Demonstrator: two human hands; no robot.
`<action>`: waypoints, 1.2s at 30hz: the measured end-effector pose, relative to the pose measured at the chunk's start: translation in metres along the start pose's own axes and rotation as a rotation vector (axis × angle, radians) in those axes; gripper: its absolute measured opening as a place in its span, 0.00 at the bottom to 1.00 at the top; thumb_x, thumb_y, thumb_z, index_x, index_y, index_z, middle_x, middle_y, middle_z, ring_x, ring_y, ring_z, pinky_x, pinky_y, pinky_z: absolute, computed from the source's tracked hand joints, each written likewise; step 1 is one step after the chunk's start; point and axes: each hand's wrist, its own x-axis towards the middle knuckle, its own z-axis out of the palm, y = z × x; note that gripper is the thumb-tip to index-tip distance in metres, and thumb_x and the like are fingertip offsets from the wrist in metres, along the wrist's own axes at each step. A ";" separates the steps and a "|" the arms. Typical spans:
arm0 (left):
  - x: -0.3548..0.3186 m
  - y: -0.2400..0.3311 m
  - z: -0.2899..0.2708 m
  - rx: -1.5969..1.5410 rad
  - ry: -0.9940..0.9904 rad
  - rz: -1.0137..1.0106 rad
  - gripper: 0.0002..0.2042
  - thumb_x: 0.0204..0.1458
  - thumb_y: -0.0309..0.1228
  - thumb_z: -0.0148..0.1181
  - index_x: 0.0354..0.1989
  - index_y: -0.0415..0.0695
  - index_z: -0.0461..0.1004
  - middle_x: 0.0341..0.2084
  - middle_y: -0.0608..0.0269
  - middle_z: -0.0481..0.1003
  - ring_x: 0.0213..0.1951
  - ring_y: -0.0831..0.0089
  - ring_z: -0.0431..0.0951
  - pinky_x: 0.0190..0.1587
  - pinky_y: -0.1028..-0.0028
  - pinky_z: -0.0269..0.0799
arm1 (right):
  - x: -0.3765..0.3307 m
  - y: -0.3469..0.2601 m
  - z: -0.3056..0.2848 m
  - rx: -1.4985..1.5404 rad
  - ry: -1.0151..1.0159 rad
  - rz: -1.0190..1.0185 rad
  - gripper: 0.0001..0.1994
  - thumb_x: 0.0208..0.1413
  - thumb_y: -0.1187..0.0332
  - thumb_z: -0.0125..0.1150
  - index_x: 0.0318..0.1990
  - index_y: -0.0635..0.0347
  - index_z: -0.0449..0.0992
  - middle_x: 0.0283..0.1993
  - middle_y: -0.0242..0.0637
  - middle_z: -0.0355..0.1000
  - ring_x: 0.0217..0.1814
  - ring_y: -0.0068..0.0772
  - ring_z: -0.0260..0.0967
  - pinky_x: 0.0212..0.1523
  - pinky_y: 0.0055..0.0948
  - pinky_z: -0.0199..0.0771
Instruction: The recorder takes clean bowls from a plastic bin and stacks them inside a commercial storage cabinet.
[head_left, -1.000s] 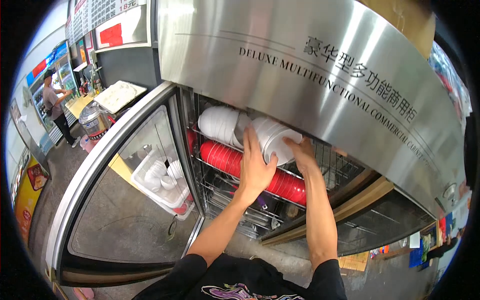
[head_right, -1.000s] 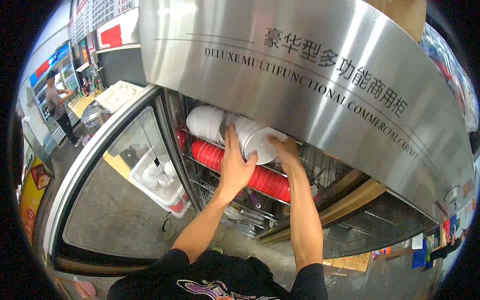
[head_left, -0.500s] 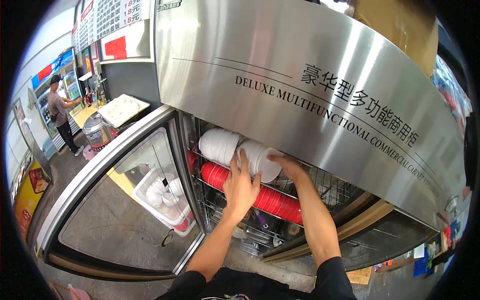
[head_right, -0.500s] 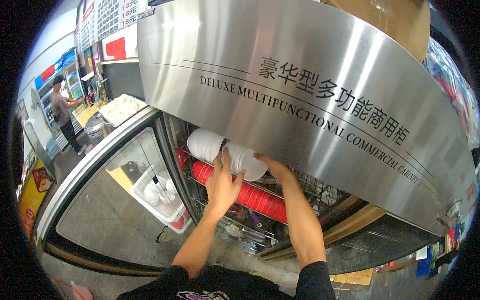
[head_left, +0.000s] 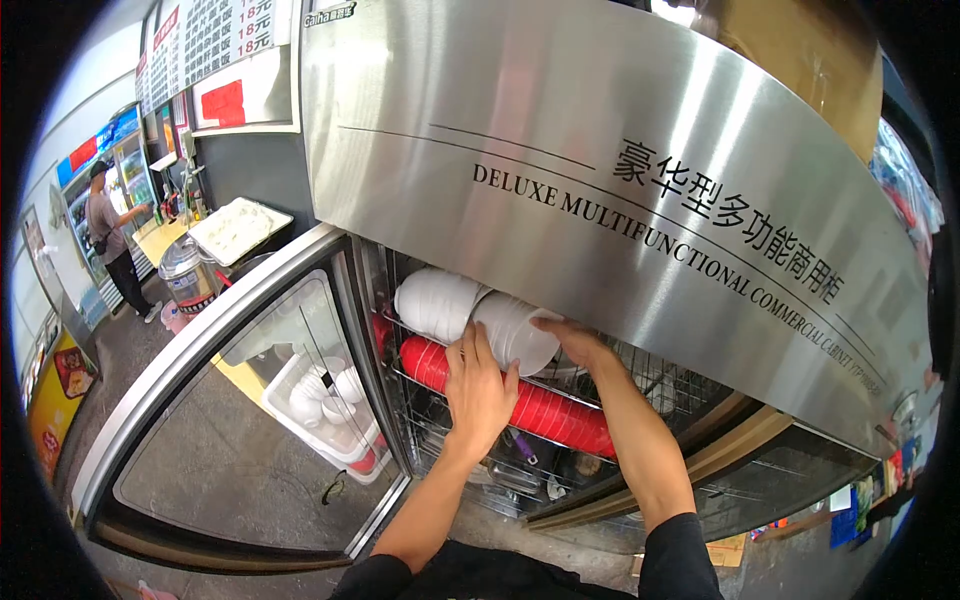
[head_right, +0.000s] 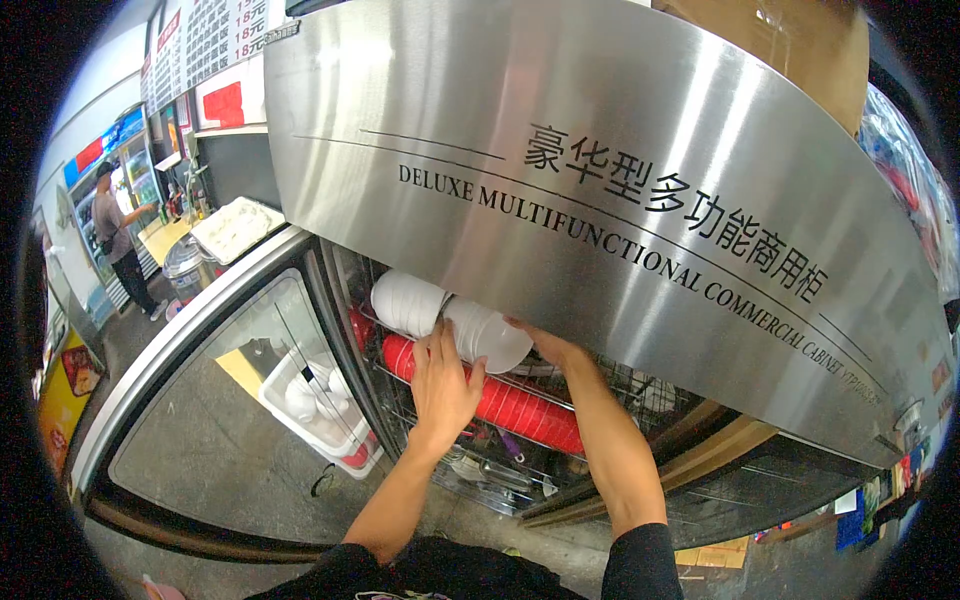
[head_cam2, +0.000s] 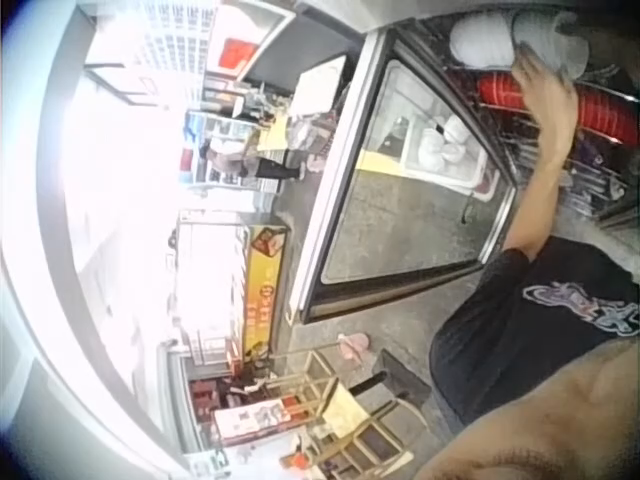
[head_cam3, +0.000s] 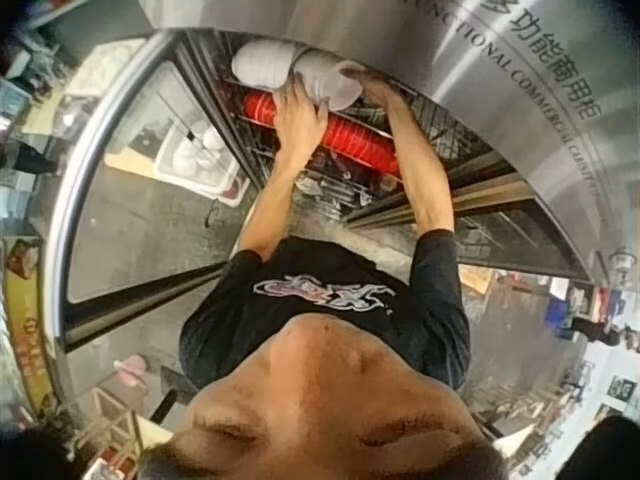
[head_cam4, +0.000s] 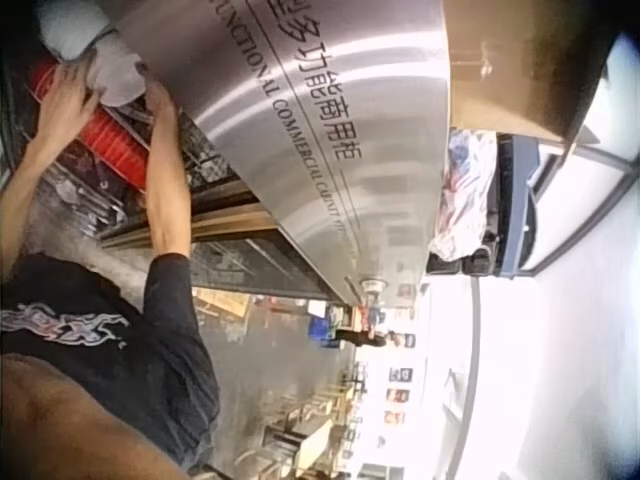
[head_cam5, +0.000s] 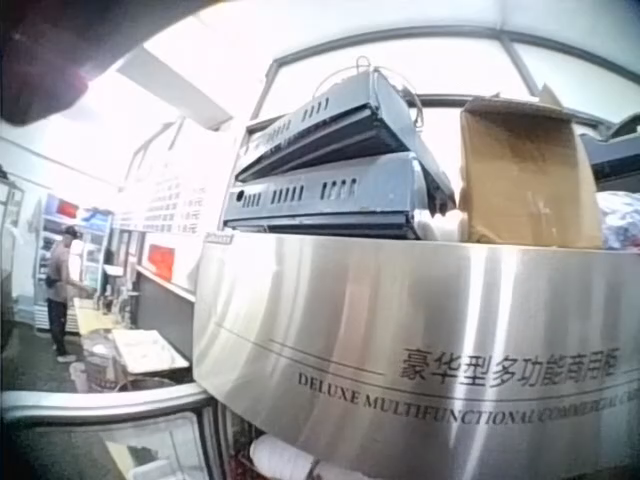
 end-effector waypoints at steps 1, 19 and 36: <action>0.000 -0.003 -0.002 0.041 0.006 0.037 0.35 0.52 0.32 0.67 0.65 0.27 0.61 0.61 0.41 0.66 0.59 0.43 0.67 0.59 0.54 0.70 | -0.005 -0.001 0.003 -0.054 0.048 0.009 0.32 0.58 0.57 0.71 0.66 0.64 0.69 0.65 0.44 0.70 0.68 0.38 0.63 0.71 0.35 0.57; 0.096 -0.113 0.003 0.115 0.070 0.168 0.27 0.59 0.41 0.62 0.63 0.38 0.69 0.61 0.35 0.64 0.63 0.35 0.61 0.66 0.46 0.57 | 0.003 0.001 0.031 0.249 -0.103 -0.002 0.31 0.64 0.57 0.64 0.69 0.64 0.64 0.68 0.43 0.66 0.72 0.35 0.58 0.74 0.36 0.57; 0.105 -0.098 -0.006 0.054 0.022 0.419 0.23 0.55 0.40 0.62 0.54 0.36 0.77 0.58 0.40 0.72 0.63 0.39 0.65 0.71 0.44 0.51 | 0.045 0.061 0.022 -0.851 0.167 -0.084 0.28 0.62 0.47 0.62 0.64 0.54 0.73 0.68 0.42 0.68 0.70 0.43 0.63 0.71 0.40 0.60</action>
